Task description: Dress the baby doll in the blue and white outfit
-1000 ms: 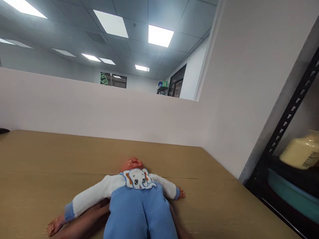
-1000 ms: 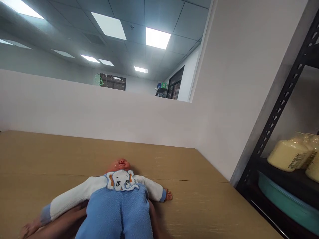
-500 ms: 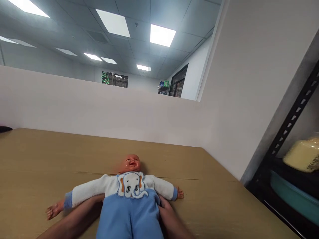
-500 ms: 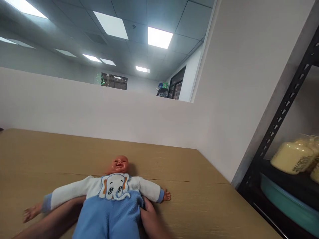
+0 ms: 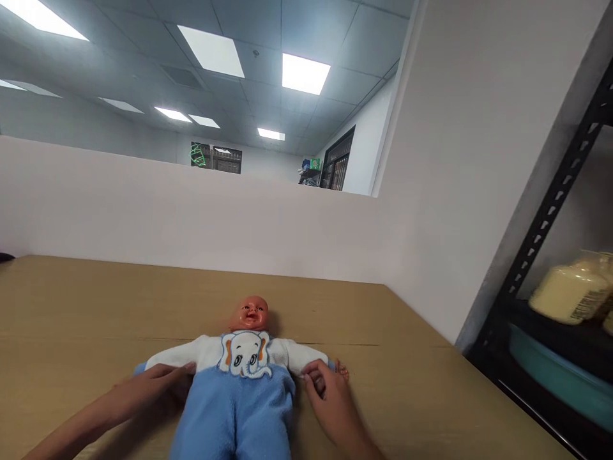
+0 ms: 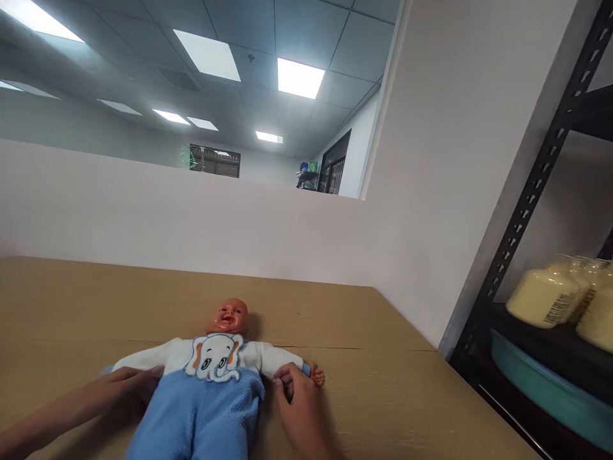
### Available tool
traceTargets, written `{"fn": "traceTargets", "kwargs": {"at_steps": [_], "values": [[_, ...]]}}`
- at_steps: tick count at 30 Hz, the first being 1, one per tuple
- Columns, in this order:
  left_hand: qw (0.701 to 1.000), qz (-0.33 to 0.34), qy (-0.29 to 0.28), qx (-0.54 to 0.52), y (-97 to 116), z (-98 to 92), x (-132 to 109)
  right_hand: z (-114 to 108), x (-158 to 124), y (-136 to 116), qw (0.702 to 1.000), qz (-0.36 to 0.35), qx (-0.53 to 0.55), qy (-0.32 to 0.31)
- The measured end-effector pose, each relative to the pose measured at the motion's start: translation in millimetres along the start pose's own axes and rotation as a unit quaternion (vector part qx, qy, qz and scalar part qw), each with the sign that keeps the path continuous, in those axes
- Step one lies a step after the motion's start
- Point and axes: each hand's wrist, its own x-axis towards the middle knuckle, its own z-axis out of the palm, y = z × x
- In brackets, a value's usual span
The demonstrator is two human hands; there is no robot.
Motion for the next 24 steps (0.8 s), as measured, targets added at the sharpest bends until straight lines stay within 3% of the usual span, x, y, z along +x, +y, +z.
{"fn": "traceTargets", "kwargs": {"at_steps": [3, 6, 9, 12, 15, 19, 21, 24], "values": [[0.998, -0.008, -0.062, 0.026, 2, -4.2, 0, -20, 8, -5, 0.993, -0.050, -0.089, 0.053], [0.997, -0.012, -0.054, 0.052, 4, -6.7, -2, -42, 17, 2, 0.985, -0.101, -0.129, 0.061], [0.995, -0.001, -0.038, 0.090, 9, -10.5, -4, -60, 23, 13, 0.982, -0.123, -0.145, 0.010], [0.991, 0.075, 0.038, 0.107, 15, -10.0, -7, -66, 21, 12, 0.978, -0.134, -0.149, -0.063], [0.967, 0.186, 0.111, 0.134, 16, -2.0, -8, -56, 12, -6, 0.970, -0.167, -0.157, -0.081], [0.903, 0.330, 0.082, 0.264, 7, 11.7, -4, -25, -6, -32, 0.971, -0.171, -0.097, -0.133], [0.880, 0.355, 0.073, 0.306, 0, 16.2, -1, -11, -11, -35, 0.979, -0.131, -0.057, -0.145], [0.886, 0.339, 0.061, 0.311, -8, 20.3, 3, -1, -9, -29, 0.989, -0.082, -0.029, -0.122]]}}
